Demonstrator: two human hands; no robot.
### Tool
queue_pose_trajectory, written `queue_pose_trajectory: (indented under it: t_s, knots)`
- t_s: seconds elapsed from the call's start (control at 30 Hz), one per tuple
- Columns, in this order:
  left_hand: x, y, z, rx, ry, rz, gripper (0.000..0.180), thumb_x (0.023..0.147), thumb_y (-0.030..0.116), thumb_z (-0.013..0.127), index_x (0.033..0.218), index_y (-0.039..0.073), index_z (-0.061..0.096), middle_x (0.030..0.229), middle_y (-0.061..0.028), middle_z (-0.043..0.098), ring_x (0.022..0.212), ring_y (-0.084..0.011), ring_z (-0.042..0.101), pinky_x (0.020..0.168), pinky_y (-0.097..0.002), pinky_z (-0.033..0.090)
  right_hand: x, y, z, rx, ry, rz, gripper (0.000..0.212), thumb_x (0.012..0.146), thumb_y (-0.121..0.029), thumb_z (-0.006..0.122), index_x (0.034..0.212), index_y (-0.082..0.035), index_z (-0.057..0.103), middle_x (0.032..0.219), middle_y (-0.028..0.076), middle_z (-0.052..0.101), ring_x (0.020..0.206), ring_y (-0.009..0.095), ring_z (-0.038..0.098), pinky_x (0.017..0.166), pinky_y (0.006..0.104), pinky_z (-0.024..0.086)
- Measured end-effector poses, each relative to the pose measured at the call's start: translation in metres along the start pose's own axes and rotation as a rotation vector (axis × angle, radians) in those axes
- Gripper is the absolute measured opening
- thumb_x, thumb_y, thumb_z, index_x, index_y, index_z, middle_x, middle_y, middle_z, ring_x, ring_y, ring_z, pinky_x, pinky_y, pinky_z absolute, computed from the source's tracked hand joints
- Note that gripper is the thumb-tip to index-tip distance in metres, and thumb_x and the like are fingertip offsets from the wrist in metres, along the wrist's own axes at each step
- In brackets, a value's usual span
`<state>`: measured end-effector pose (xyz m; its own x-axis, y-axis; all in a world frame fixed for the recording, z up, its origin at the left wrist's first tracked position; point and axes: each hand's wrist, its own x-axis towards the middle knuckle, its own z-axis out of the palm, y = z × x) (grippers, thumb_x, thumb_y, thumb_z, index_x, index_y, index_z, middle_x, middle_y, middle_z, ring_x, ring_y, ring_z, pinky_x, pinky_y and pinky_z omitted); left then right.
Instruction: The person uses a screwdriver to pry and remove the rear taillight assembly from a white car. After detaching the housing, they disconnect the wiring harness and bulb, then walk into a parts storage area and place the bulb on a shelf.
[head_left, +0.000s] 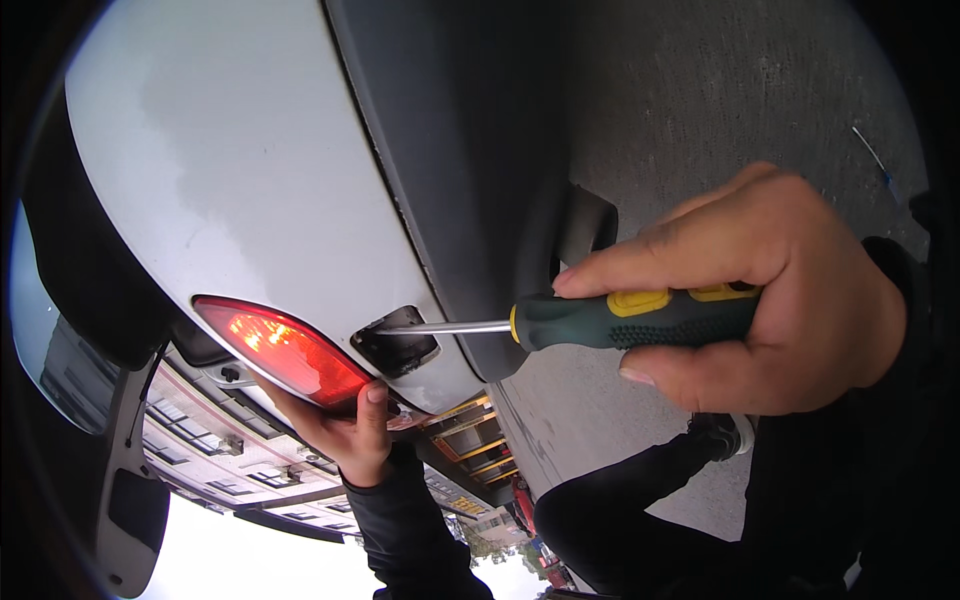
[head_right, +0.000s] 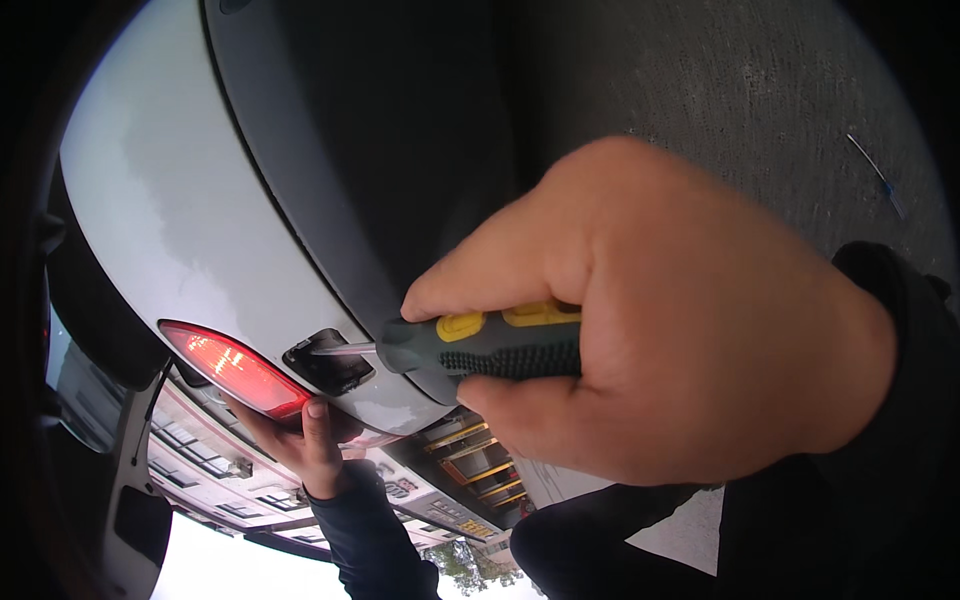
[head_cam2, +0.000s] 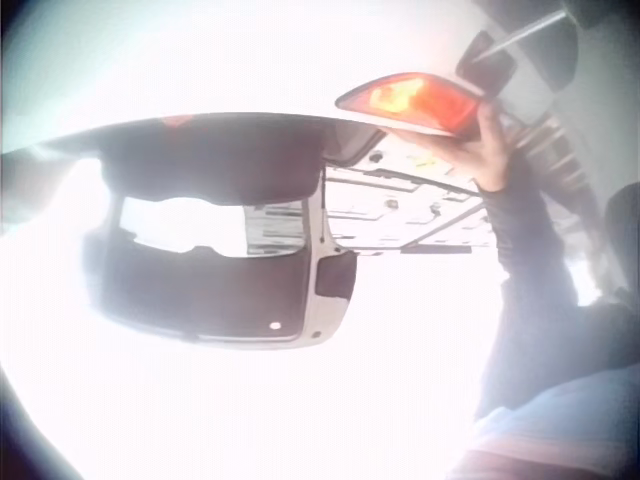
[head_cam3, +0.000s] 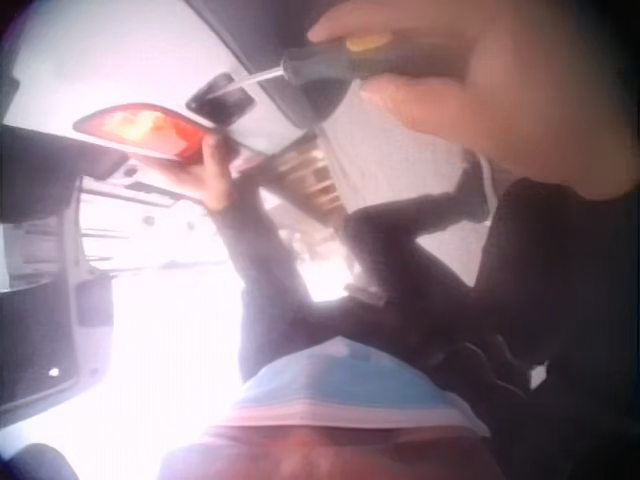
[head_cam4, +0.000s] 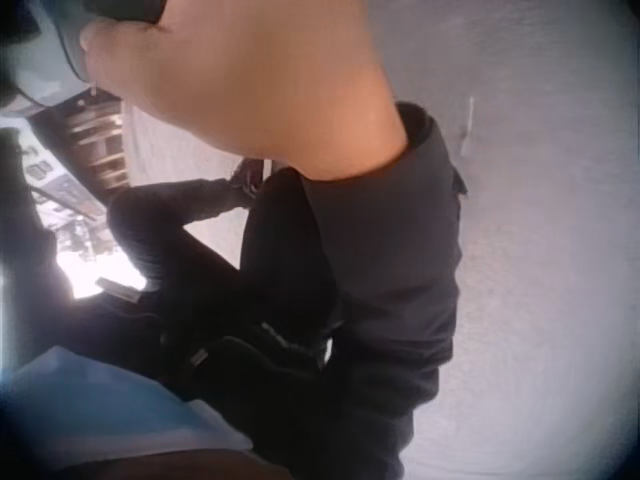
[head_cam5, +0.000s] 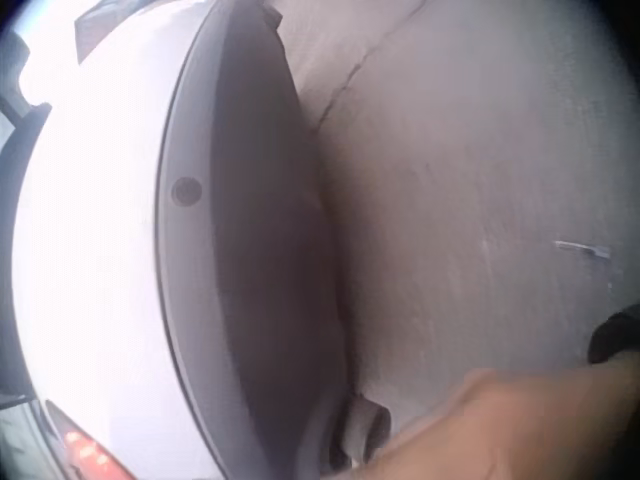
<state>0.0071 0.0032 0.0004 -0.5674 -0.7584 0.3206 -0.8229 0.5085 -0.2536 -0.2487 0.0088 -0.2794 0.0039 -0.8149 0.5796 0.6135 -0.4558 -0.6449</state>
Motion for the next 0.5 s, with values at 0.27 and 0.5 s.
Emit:
queue_pose_trajectory:
  t_s: [0.27, 0.5]
  knots:
    - [-0.001, -0.006, -0.012, -0.049, -0.02, -0.028, 0.108, 0.082, 0.041, 0.08, 0.159, -0.005, 0.019, 0.16, -0.024, 0.028, 0.144, -0.0331, 0.034, 0.119, -0.0436, 0.024, 0.048, -0.026, -0.015, -0.034, -0.076, 0.043, 0.039, 0.077, -0.005, 0.074, 0.115, 0.005, 0.07, 0.076, 0.013, 0.073, 0.063, 0.015, 0.071, 0.056, 0.0242, 0.054]
    - [0.001, -0.004, -0.009, -0.01, 0.024, -0.031, 0.124, 0.071, 0.047, 0.091, 0.158, -0.006, 0.02, 0.157, -0.0226, 0.031, 0.14, -0.0318, 0.038, 0.115, -0.0443, 0.031, 0.078, -0.025, -0.03, -0.092, -0.141, 0.014, 0.037, 0.076, -0.006, 0.075, 0.112, 0.003, 0.071, 0.076, 0.012, 0.073, 0.061, 0.015, 0.07, 0.053, 0.0242, 0.053]
